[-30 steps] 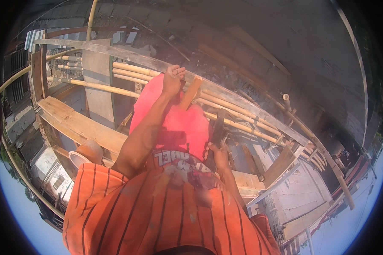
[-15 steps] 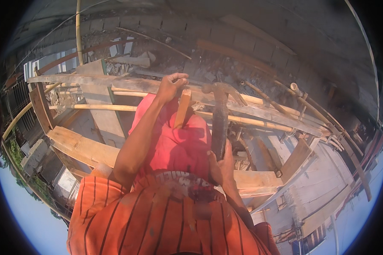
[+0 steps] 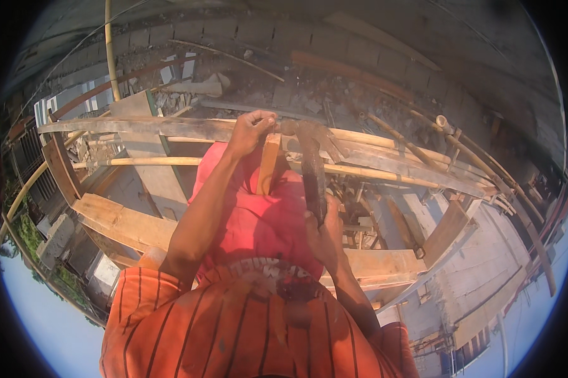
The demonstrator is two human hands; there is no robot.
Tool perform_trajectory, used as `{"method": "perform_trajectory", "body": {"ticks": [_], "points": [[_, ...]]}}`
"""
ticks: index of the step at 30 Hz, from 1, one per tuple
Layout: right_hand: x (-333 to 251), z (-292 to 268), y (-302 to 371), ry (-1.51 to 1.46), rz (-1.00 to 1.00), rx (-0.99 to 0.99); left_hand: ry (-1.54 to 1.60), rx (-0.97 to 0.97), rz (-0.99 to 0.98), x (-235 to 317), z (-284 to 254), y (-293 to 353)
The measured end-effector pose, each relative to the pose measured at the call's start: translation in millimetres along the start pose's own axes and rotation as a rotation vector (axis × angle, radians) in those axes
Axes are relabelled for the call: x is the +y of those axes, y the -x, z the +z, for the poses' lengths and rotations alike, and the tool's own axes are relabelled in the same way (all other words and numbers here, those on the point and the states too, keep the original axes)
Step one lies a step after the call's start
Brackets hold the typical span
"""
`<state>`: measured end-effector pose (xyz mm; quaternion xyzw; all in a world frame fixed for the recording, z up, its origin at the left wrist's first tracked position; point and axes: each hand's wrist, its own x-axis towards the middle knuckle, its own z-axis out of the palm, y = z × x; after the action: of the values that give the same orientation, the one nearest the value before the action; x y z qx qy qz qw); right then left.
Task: The person constructs a wooden framework by positioning boards and hammering nails into the wood while working on an elevated structure.
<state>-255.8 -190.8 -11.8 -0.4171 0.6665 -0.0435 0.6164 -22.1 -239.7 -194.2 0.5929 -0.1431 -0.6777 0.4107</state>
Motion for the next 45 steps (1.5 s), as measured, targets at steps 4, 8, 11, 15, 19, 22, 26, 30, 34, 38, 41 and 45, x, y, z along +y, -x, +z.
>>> {"method": "perform_trajectory", "body": {"ticks": [4,8,11,15,19,22,26,30,34,38,41,45], "points": [[-13,-4,-4,0.064,0.067,-0.049,-0.014,-0.042,-0.001,0,1,0],[-14,-10,-7,0.142,0.098,-0.075,-0.129,-0.084,0.001,2,1,1],[-19,-14,-13,0.159,0.087,-0.088,-0.212,-0.077,0.03,14,9,5],[-21,-18,-22,0.311,0.042,-0.072,-0.226,-0.102,0.009,14,10,7],[-45,-25,-29,0.311,0.086,-0.135,-0.232,-0.113,0.008,13,11,7],[-45,-33,-35,0.317,0.014,-0.152,-0.282,-0.165,-0.024,18,10,8],[-66,-35,-34,0.328,0.01,-0.174,-0.276,-0.203,0.001,13,-1,8],[-63,-34,-30,0.349,-0.115,-0.088,-0.209,-0.199,0.083,5,-2,8],[-84,-39,-38,0.569,0.009,-0.19,-0.239,-0.195,0.051,3,1,7],[-100,-52,-36,0.432,0.126,-0.267,-0.265,-0.192,0.022,8,2,11],[-99,-51,-24,0.3,-0.089,-0.112,-0.255,-0.18,0.02,12,3,14],[-75,-41,-32,0.382,-0.223,-0.076,-0.287,-0.164,0.052,16,5,16]]}}
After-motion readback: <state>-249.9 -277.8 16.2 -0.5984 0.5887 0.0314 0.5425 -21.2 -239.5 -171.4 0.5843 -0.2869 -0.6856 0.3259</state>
